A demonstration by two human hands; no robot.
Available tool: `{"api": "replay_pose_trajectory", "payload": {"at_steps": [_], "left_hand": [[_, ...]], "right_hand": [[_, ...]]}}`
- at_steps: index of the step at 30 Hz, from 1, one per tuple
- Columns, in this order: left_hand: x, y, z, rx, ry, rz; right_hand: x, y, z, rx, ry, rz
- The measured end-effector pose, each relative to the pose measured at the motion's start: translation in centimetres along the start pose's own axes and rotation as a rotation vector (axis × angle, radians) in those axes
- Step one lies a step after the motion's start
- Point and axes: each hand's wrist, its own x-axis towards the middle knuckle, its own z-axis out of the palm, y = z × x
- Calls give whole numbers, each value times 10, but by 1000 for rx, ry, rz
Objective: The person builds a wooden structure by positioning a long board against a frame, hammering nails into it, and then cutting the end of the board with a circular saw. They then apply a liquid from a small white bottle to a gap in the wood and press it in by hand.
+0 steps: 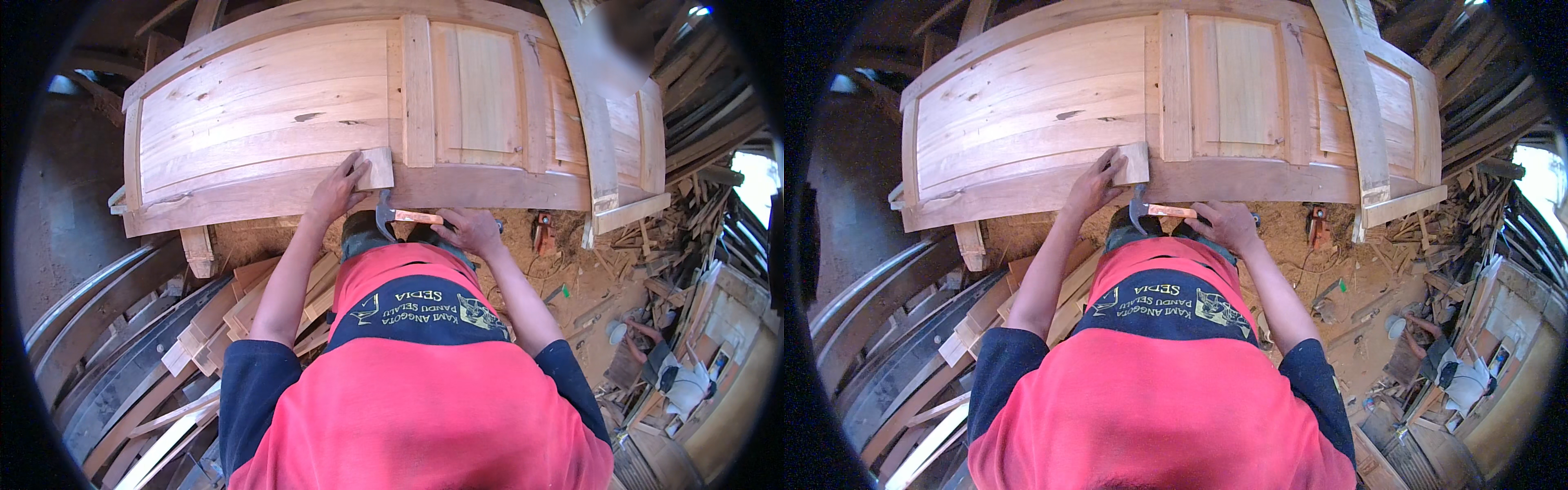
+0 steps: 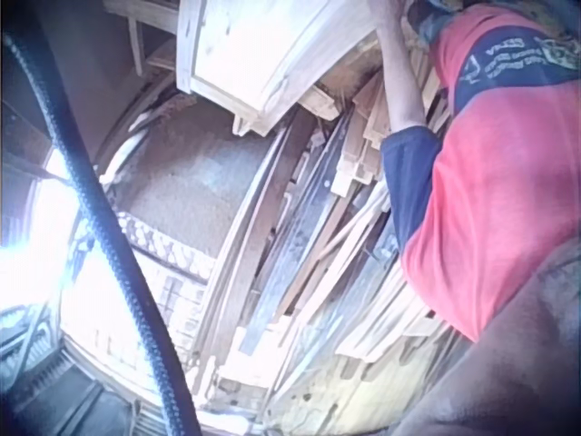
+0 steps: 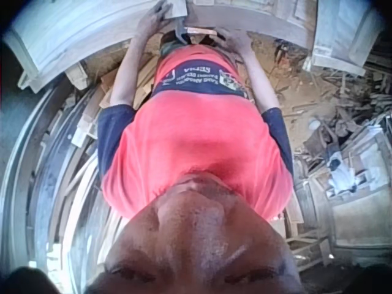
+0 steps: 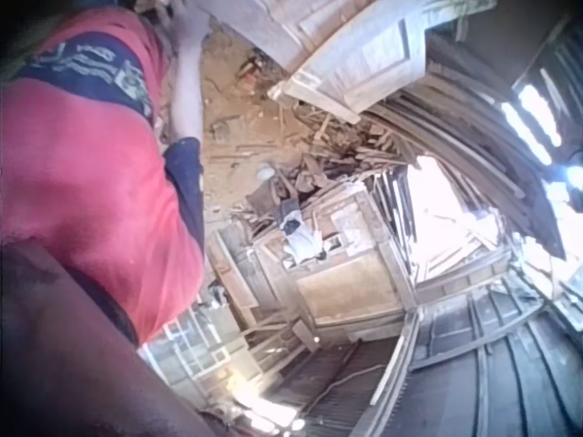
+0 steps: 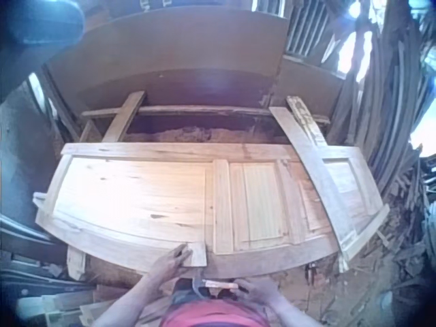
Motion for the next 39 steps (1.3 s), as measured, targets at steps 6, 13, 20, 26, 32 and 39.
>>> {"api": "replay_pose_trajectory", "payload": {"at_steps": [6,13,20,26,32,39], "left_hand": [[15,-8,-11,28,-232,-66],[15,-10,-12,-35,-215,-70],[10,-7,-9,-6,-184,-81],[14,-6,-6,-13,-170,-80],[13,-3,-8,-33,-173,-92],[13,-3,-9,-55,-159,-102]], "right_hand": [[6,8,-6,-108,-93,-6],[9,3,-6,-142,-120,-96],[18,3,-13,-159,-103,-101],[24,24,-9,-173,-103,-80],[25,20,-14,-125,-164,-127],[23,15,-9,-172,-136,-51]]}}
